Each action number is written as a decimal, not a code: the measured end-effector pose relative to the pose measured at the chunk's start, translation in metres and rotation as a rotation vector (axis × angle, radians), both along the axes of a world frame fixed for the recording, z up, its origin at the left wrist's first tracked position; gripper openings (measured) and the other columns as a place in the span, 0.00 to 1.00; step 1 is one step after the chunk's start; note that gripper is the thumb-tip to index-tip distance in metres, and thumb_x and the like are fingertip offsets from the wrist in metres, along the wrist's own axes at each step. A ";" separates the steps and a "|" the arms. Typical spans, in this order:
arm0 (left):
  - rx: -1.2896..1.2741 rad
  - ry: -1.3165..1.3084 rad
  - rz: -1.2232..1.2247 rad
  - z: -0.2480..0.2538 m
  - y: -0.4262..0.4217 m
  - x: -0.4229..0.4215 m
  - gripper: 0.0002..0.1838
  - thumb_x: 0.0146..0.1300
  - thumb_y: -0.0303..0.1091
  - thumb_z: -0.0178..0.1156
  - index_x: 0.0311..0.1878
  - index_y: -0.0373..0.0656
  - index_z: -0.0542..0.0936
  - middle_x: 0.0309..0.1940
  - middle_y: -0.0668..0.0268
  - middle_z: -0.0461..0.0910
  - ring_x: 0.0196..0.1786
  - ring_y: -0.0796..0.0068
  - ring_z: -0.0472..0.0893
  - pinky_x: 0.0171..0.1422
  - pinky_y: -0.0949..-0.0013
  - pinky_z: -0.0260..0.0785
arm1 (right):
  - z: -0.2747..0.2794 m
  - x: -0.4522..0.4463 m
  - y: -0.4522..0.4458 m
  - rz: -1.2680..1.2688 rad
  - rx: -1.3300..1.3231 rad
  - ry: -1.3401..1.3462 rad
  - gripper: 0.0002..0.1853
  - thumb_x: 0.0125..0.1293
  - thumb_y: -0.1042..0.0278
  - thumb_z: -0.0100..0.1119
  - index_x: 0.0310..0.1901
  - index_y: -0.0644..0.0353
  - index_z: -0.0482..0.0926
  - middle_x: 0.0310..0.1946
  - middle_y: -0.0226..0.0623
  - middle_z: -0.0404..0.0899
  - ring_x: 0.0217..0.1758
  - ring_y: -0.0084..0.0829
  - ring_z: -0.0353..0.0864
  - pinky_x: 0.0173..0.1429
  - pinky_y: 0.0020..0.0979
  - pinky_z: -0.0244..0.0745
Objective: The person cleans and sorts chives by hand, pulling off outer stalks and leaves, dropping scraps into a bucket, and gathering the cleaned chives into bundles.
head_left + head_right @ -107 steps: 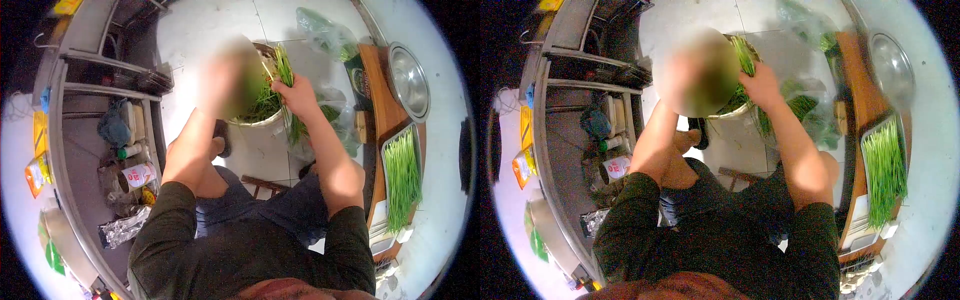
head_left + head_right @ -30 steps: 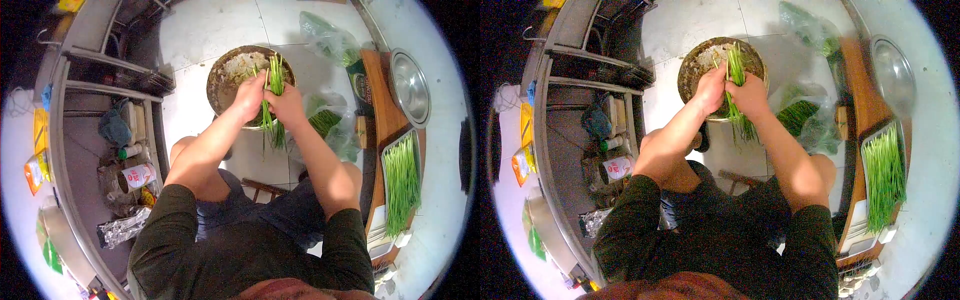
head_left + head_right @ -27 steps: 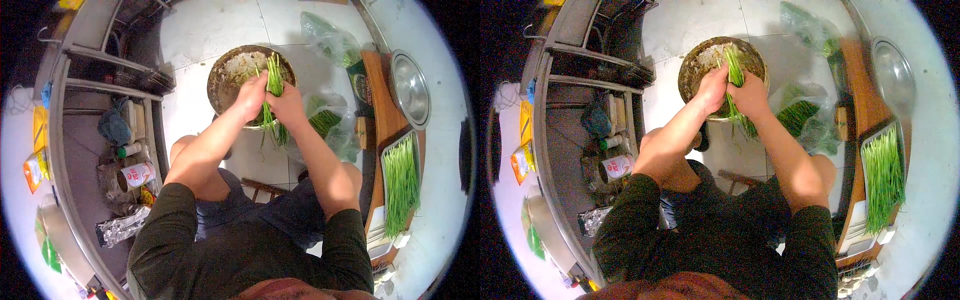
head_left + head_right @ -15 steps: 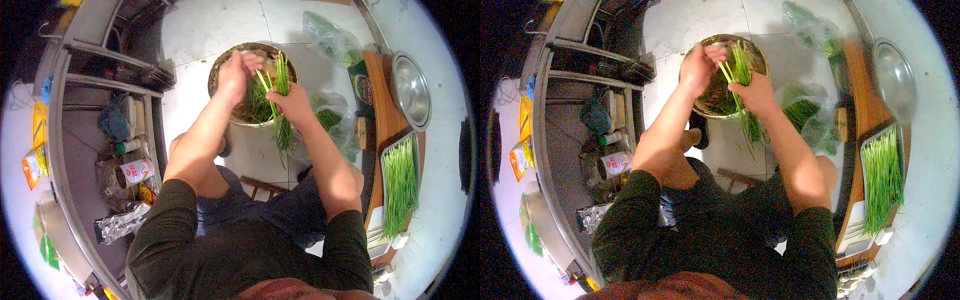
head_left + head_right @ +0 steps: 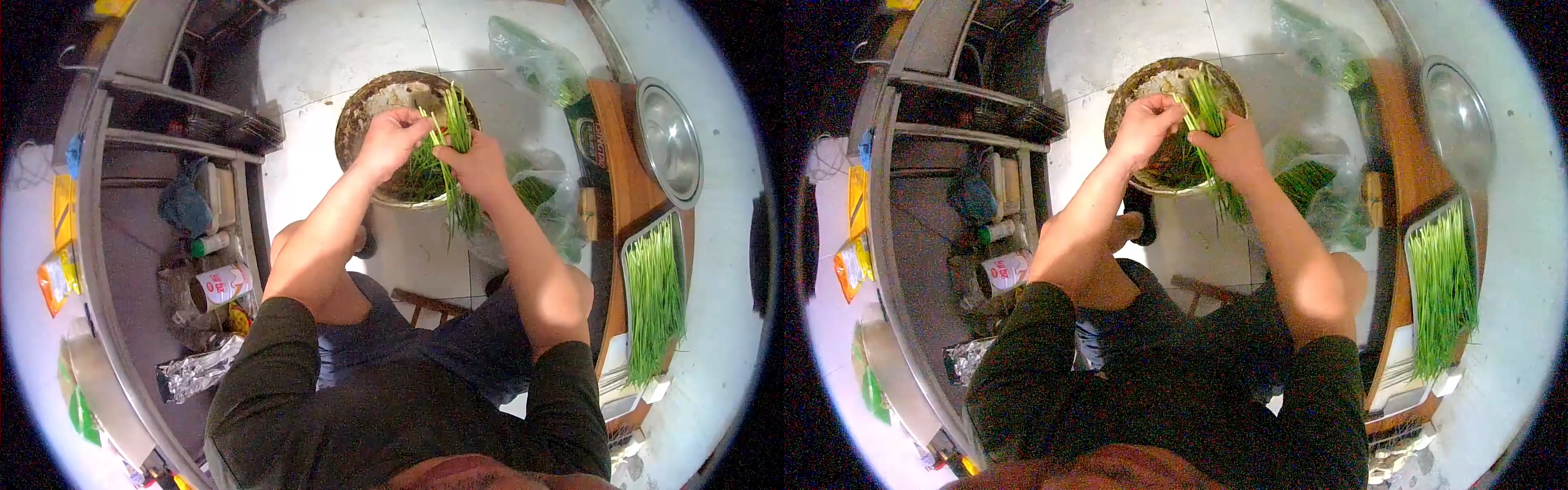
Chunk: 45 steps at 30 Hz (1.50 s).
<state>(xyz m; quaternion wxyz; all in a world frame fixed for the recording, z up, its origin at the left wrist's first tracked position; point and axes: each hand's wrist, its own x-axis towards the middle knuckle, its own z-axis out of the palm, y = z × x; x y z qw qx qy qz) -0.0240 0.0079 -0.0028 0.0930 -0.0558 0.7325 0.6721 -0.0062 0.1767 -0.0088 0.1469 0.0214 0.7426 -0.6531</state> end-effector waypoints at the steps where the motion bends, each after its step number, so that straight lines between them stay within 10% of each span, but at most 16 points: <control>1: 0.001 0.004 0.010 -0.002 -0.001 -0.002 0.08 0.63 0.33 0.62 0.32 0.39 0.79 0.23 0.73 0.76 0.25 0.84 0.71 0.32 0.79 0.62 | 0.002 0.001 0.000 0.004 -0.022 -0.016 0.15 0.52 0.63 0.70 0.37 0.62 0.79 0.24 0.32 0.79 0.23 0.22 0.74 0.29 0.30 0.70; 11: 0.089 0.091 0.290 0.003 -0.009 -0.013 0.16 0.69 0.40 0.56 0.26 0.42 0.76 0.20 0.74 0.72 0.22 0.85 0.67 0.26 0.77 0.59 | -0.004 -0.001 0.004 -0.001 -0.019 -0.053 0.13 0.53 0.66 0.69 0.37 0.61 0.79 0.26 0.30 0.79 0.26 0.22 0.74 0.32 0.28 0.69; 21: 0.125 0.217 -0.001 0.003 -0.003 0.009 0.11 0.63 0.36 0.63 0.37 0.36 0.82 0.24 0.70 0.79 0.26 0.85 0.73 0.30 0.77 0.64 | -0.020 -0.006 -0.001 -0.030 -0.030 0.066 0.10 0.54 0.70 0.71 0.34 0.59 0.77 0.19 0.23 0.73 0.20 0.16 0.67 0.24 0.24 0.61; 45: 0.113 0.165 0.128 -0.016 -0.001 0.000 0.13 0.68 0.36 0.52 0.29 0.40 0.75 0.18 0.75 0.68 0.19 0.85 0.62 0.22 0.75 0.54 | 0.002 -0.007 0.007 0.021 0.111 0.100 0.12 0.53 0.66 0.70 0.35 0.62 0.78 0.24 0.25 0.76 0.26 0.17 0.70 0.31 0.25 0.67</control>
